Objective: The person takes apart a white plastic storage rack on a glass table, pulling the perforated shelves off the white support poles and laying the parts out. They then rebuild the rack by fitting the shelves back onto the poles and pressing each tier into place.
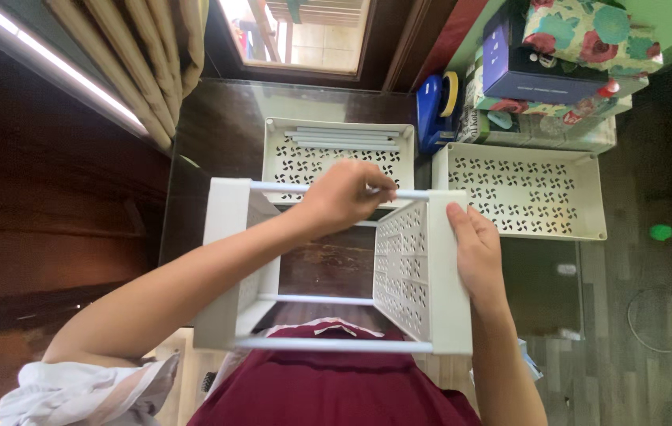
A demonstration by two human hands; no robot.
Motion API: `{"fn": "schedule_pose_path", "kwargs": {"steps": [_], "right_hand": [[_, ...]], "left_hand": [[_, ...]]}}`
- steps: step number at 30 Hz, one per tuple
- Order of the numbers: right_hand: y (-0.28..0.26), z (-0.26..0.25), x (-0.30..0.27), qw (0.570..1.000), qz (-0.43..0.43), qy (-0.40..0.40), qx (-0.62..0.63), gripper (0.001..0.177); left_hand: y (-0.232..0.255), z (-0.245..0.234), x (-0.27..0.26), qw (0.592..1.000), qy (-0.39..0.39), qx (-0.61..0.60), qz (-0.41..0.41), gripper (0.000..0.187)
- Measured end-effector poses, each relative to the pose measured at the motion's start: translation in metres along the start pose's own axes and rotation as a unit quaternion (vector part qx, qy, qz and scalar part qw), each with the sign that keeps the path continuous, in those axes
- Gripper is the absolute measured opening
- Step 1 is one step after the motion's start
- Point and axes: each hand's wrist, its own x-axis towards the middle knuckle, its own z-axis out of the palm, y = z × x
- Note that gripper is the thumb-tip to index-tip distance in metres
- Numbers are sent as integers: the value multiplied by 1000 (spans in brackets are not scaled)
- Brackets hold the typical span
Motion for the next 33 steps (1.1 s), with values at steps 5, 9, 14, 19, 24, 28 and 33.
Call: {"fn": "schedule_pose_path", "kwargs": {"steps": [5, 9, 14, 19, 24, 28, 33], "right_hand": [[-25, 14, 33, 1000, 5, -8, 30, 28], [-37, 20, 38, 999, 35, 23, 10, 36], [-9, -4, -3, 980, 75, 27, 181, 48], [45, -34, -74, 988, -118, -1, 103, 58], [72, -36, -103, 981, -181, 10, 62, 44], [67, -20, -106, 986, -128, 37, 99, 29], [51, 3, -107, 978, -96, 73, 171, 31]], "left_hand": [[-12, -15, 27, 999, -4, 17, 43, 13], [-8, -29, 30, 994, -36, 89, 43, 23], [28, -49, -32, 932, 29, 301, 201, 60], [85, -34, -129, 981, 1, 181, 64, 47], [87, -3, -140, 993, 37, 105, 30, 48], [80, 15, -142, 993, 14, 108, 37, 40], [71, 28, -149, 989, 22, 108, 99, 25]]}}
